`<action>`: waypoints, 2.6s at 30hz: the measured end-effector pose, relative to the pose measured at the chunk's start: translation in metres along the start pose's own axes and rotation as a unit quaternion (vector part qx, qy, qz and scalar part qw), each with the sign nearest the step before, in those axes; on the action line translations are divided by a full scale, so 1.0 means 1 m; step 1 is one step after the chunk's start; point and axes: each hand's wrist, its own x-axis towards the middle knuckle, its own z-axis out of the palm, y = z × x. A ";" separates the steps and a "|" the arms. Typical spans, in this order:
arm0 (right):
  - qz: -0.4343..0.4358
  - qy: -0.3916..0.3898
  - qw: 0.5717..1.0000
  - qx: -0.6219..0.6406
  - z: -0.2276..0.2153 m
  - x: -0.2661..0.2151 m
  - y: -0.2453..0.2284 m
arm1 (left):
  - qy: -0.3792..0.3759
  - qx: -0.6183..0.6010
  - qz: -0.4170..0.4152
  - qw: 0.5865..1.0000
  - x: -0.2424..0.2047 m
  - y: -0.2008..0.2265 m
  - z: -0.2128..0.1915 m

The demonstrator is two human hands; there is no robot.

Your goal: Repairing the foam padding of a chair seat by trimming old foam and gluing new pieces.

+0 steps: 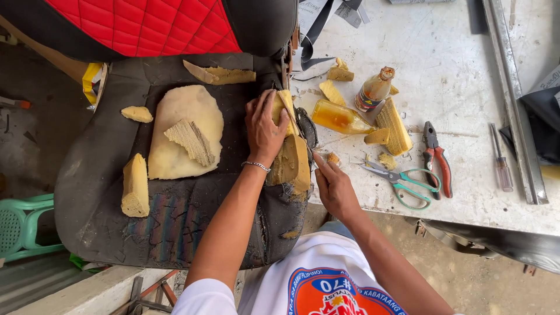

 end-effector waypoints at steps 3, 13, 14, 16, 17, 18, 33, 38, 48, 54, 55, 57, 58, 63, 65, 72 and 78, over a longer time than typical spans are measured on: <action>0.018 -0.005 0.996 0.087 -0.004 0.017 -0.006 | 0.021 0.005 0.013 1.000 -0.001 -0.006 0.007; 0.022 0.009 0.996 0.087 -0.003 0.006 -0.004 | -0.012 -0.003 -0.018 1.000 -0.002 -0.005 0.008; 0.021 0.007 0.995 0.093 -0.001 0.014 -0.009 | -0.001 0.008 -0.009 1.000 -0.003 -0.007 0.009; 0.017 0.004 0.995 0.099 0.001 0.034 -0.019 | 0.011 0.021 -0.002 1.000 -0.003 -0.009 0.009; 0.006 0.003 0.996 0.094 0.001 0.045 -0.023 | 0.005 0.016 -0.008 1.000 -0.003 -0.009 0.007; -0.002 0.004 0.996 0.087 0.000 0.054 -0.026 | -0.004 0.008 -0.013 1.000 -0.005 -0.008 0.008; -0.008 0.012 0.997 0.079 0.010 0.070 -0.023 | -0.055 0.027 -0.031 0.998 0.000 0.000 -0.002; 0.031 0.012 0.997 0.063 0.000 0.028 -0.022 | -0.047 0.052 -0.014 0.997 -0.001 -0.001 0.004; 0.021 0.020 0.999 0.041 0.010 0.036 -0.018 | -0.021 0.096 0.014 0.995 -0.004 -0.006 0.010; 0.015 0.029 0.999 0.014 0.021 0.038 -0.003 | -0.046 0.087 -0.004 0.995 -0.002 0.004 0.002; 0.018 0.028 0.999 0.013 0.023 0.042 0.000 | -0.049 0.086 -0.004 0.995 -0.002 0.004 0.001; 0.007 0.030 0.999 0.022 0.027 0.052 0.006 | -0.046 0.099 -0.001 0.994 0.000 0.004 -0.001; 0.010 0.032 0.999 0.021 0.023 0.032 0.003 | -0.049 0.097 0.000 0.994 -0.002 0.006 -0.001; 0.036 0.024 0.999 0.011 0.017 0.013 -0.010 | -0.029 0.109 0.007 0.994 -0.002 0.001 0.006; 0.023 0.026 0.999 0.028 0.024 0.040 -0.001 | -0.042 0.094 0.001 0.995 -0.003 0.007 0.000; 0.041 0.019 0.997 0.059 0.010 -0.007 0.010 | -0.065 0.130 0.018 0.989 0.016 -0.010 0.004; 0.022 -0.005 0.996 -0.087 -0.006 0.008 -0.021 | -0.255 0.079 0.243 0.932 0.118 -0.044 0.048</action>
